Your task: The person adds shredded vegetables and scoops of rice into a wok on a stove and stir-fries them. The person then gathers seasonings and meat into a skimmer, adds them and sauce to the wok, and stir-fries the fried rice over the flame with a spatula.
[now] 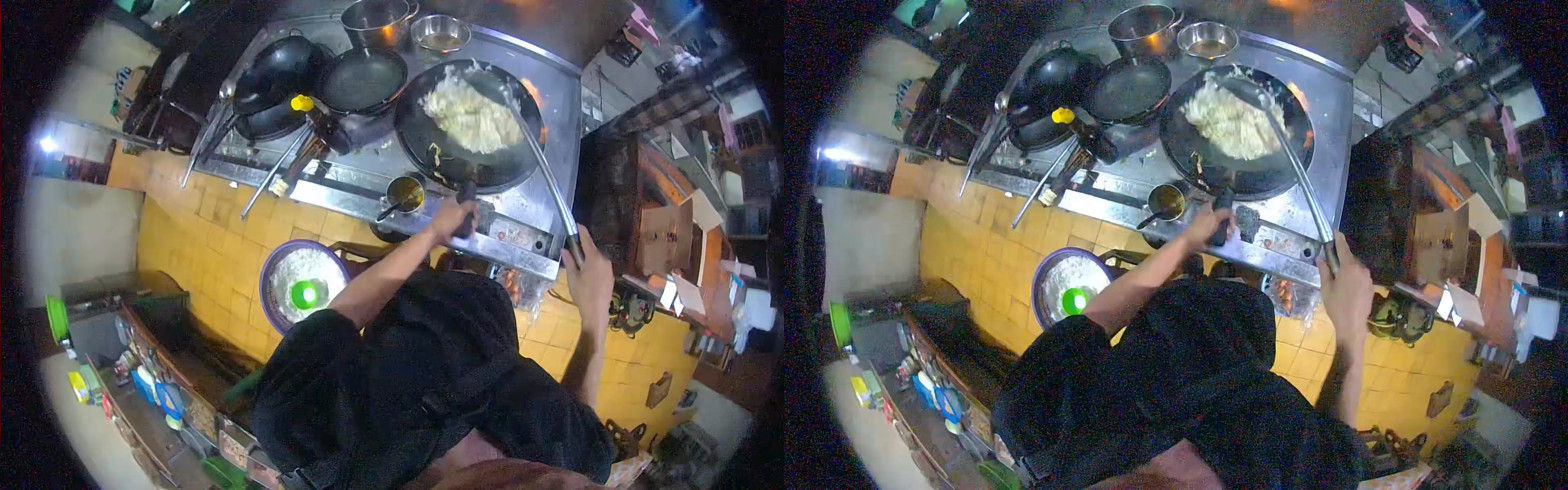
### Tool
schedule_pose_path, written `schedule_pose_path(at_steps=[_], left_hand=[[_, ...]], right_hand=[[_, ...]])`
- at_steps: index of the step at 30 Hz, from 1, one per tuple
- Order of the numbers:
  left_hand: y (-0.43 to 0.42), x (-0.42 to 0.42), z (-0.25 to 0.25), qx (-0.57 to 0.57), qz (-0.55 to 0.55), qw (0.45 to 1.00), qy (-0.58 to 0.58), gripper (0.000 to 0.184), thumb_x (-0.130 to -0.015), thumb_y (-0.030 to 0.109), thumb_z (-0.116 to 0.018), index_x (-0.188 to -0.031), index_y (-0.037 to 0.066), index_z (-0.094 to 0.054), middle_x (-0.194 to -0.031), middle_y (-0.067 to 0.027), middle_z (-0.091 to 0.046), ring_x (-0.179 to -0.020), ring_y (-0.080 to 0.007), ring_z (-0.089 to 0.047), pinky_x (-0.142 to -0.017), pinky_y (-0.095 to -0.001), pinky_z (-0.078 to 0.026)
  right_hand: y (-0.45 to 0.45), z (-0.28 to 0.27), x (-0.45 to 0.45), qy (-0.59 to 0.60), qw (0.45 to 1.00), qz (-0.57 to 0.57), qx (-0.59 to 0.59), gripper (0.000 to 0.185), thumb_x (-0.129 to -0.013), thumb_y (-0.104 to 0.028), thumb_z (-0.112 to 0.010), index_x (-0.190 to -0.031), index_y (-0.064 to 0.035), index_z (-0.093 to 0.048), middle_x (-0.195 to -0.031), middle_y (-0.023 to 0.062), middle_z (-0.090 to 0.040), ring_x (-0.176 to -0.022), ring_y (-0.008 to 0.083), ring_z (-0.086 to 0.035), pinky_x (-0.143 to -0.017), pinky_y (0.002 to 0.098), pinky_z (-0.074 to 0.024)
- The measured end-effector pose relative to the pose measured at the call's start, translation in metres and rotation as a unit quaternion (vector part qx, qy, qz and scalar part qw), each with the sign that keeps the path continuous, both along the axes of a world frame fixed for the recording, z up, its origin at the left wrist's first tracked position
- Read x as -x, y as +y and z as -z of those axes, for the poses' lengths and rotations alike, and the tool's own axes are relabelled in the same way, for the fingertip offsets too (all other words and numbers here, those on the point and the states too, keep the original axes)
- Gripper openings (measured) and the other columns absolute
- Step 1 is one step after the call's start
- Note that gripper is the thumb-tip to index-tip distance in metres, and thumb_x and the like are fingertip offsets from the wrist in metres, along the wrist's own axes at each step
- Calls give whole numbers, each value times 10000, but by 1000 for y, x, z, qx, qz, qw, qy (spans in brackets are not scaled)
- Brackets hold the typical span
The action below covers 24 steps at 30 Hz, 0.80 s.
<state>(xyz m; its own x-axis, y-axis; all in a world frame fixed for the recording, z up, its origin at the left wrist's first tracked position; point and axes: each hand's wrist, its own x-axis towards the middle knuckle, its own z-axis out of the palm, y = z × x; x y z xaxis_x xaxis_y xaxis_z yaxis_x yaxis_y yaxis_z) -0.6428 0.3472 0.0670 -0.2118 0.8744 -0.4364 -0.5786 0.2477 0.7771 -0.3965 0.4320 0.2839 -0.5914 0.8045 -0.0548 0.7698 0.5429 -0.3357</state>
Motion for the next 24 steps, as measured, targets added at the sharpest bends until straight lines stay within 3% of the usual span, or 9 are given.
schedule_pose_path(at_steps=[4, 6, 8, 10, 14, 16, 18, 20, 24], left_hand=[[28, 29, 65, -19, -23, 999, 35, 187, -858, 186, -628, -930, 21, -577, -713, -74, -616, -566, -165, -589, -512, -315, -498], [30, 28, 65, 4, -44, 998, 55, 229, -839, 201, -644, -948, 11, -579, -716, -79, -621, -600, -187, -612, -525, -333, -498], [22, 23, 67, 93, -63, 931, 347, 348, -841, 258, -668, -1032, -14, -566, -818, -126, -652, -726, -242, -639, -632, -368, -505], [2, 19, 64, 132, -49, 915, 377, 421, -851, 341, -657, -1094, 17, -544, -802, -63, -627, -661, -143, -578, -612, -326, -479], [-51, 25, 44, 104, 53, 956, 270, 487, -873, 360, -637, -1194, 13, -521, -787, -58, -632, -625, -136, -576, -561, -305, -468], [-63, 27, 35, 108, 73, 959, 253, 515, -877, 365, -636, -1231, 14, -504, -780, -54, -633, -612, -133, -575, -545, -295, -465], [-70, 24, 37, 111, 39, 970, 211, 527, -888, 383, -624, -1239, 12, -496, -800, -47, -630, -641, -125, -581, -535, -276, -468], [-75, 19, 52, 89, 6, 971, 221, 541, -890, 395, -624, -1239, 6, -484, -865, -47, -629, -688, -122, -589, -551, -264, -483], [-82, 24, 43, 70, -70, 979, 176, 475, -845, 341, -689, -1133, -9, -547, -711, -27, -613, -547, -105, -547, -522, -263, -470]], right_hand=[[25, 144, 23, 136, 991, -16, -5, 518, -973, -453, -410, -1193, 7, -500, -843, 255, -643, -719, 409, -644, -681, 492, -494], [23, 160, 65, 195, 891, 112, 396, 511, -979, -486, -379, -1153, -19, -491, -691, 104, -546, -551, 197, -577, -412, 327, -438], [65, 180, 82, 171, 736, 223, 615, 421, -960, -440, -469, -1154, -75, -552, -759, 53, -577, -543, 122, -543, -389, 267, -396], [92, 141, 92, 225, 833, 148, 484, 361, -932, -408, -547, -1037, -62, -558, -827, 91, -605, -547, 165, -561, -385, 258, -395], [109, 11, 118, 578, 720, 26, 383, 321, -952, -304, -485, -1054, -35, -626, -883, 60, -642, -621, 100, -549, -531, 225, -422], [135, 24, 164, 500, 860, -63, 84, 323, -943, -269, -451, -926, -16, -650, -841, 69, -643, -620, 108, -546, -529, 222, -400], [148, 29, 228, 554, 811, -154, -105, 338, -924, -233, -436, -793, -4, -648, -767, 83, -630, -593, 124, -534, -531, 219, -383], [167, 37, 271, 686, 678, -236, 121, 308, -907, -196, -443, -713, -8, -590, -628, 89, -570, -530, 150, -511, -494, 229, -371], [153, -49, 300, 677, 707, -179, 97, 348, -901, -168, -476, -587, -18, -485, -534, 54, -484, -472, 117, -458, -454, 241, -338]])
